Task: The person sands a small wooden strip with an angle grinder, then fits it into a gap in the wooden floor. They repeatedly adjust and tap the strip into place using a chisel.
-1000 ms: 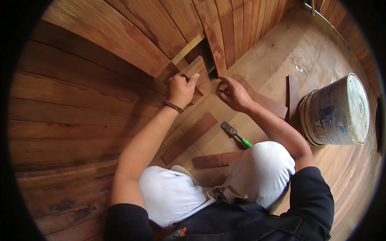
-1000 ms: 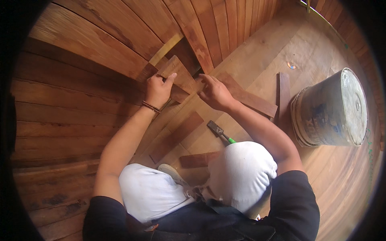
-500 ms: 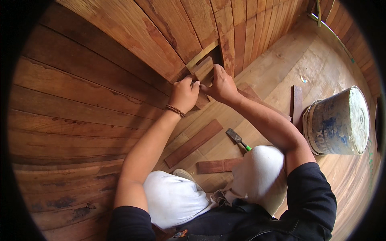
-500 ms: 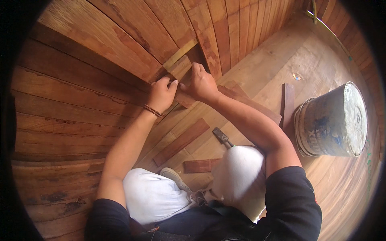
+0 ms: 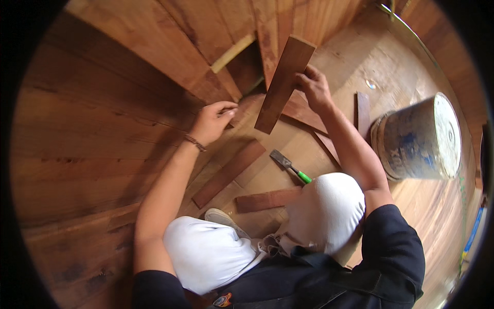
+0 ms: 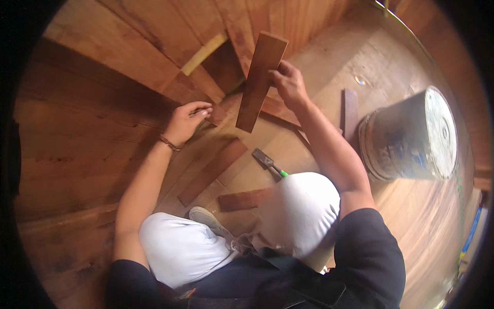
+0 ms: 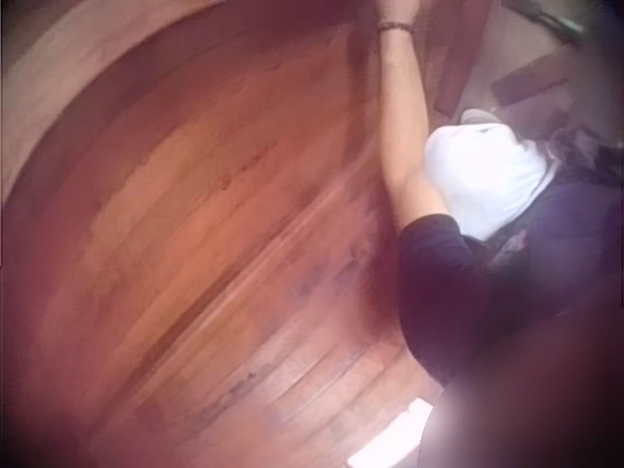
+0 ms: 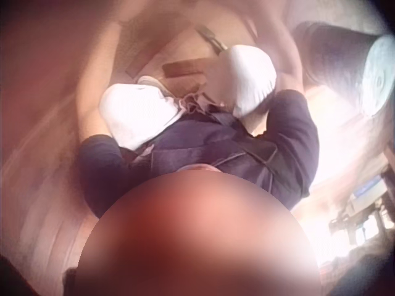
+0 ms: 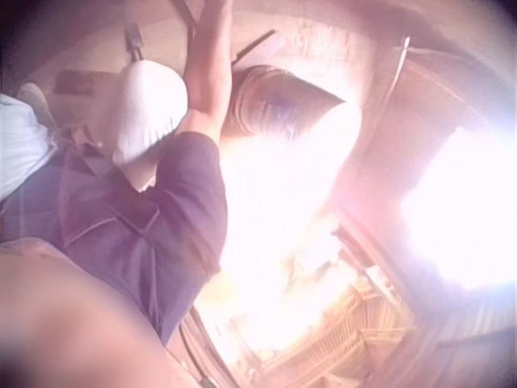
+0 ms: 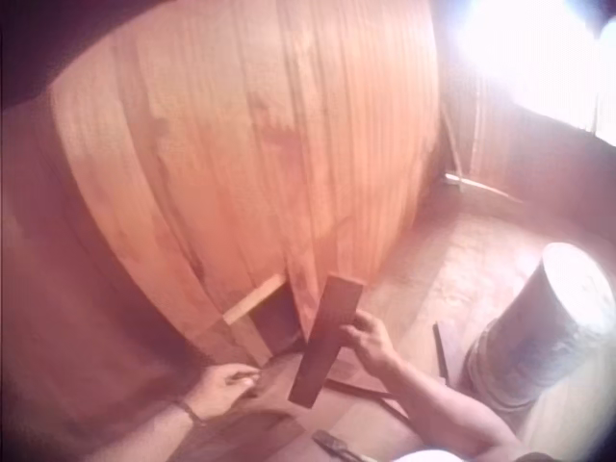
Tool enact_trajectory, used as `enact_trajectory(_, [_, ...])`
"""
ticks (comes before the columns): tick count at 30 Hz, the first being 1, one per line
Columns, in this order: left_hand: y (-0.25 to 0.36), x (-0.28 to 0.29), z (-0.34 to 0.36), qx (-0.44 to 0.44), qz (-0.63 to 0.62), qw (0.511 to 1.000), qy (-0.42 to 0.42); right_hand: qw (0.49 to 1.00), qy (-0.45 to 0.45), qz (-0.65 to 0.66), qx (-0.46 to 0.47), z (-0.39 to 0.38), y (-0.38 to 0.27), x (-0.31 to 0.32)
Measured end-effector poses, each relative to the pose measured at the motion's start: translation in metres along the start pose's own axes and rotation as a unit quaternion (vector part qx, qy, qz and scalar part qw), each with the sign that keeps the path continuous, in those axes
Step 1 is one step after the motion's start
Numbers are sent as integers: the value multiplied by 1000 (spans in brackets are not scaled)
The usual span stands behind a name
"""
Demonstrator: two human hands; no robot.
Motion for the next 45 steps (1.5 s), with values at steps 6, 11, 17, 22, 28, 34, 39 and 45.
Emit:
enact_trajectory(6, [-41, -23, -24, 91, 80, 989, -80, 979, 200, 14, -45, -61, -16, 128])
enact_trajectory(11, [-48, -110, -12, 102, -126, 968, -191, 953, 212, 107, -187, -141, 33, 70])
enact_trajectory(17, [-79, -115, -39, 166, -47, 917, -359, 954, -79, -86, -275, -168, 67, 74])
enact_trajectory(22, [-170, -12, -94, 258, 175, 887, -340, 900, 222, -326, -184, -196, 28, 234])
enact_trajectory(28, [-247, 34, -173, 351, 307, 811, -353, 742, -36, -666, -68, -247, 23, 227])
enact_trajectory(34, [-248, 32, -173, 270, 481, 791, -267, 733, -5, -680, 15, -195, 70, 191])
enact_trajectory(39, [-209, 34, -145, 261, 331, 901, -103, 686, -56, -725, -30, -135, 79, 197])
enact_trajectory(45, [-136, 17, -90, 200, 80, 969, -121, 739, -36, -672, -42, -152, 70, 186])
Point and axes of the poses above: each hand's wrist, its own z-axis towards the middle knuckle, its own x-axis out of the back of the hand, y = z × x, the point moved 3 cm from there along z, towards the middle knuckle
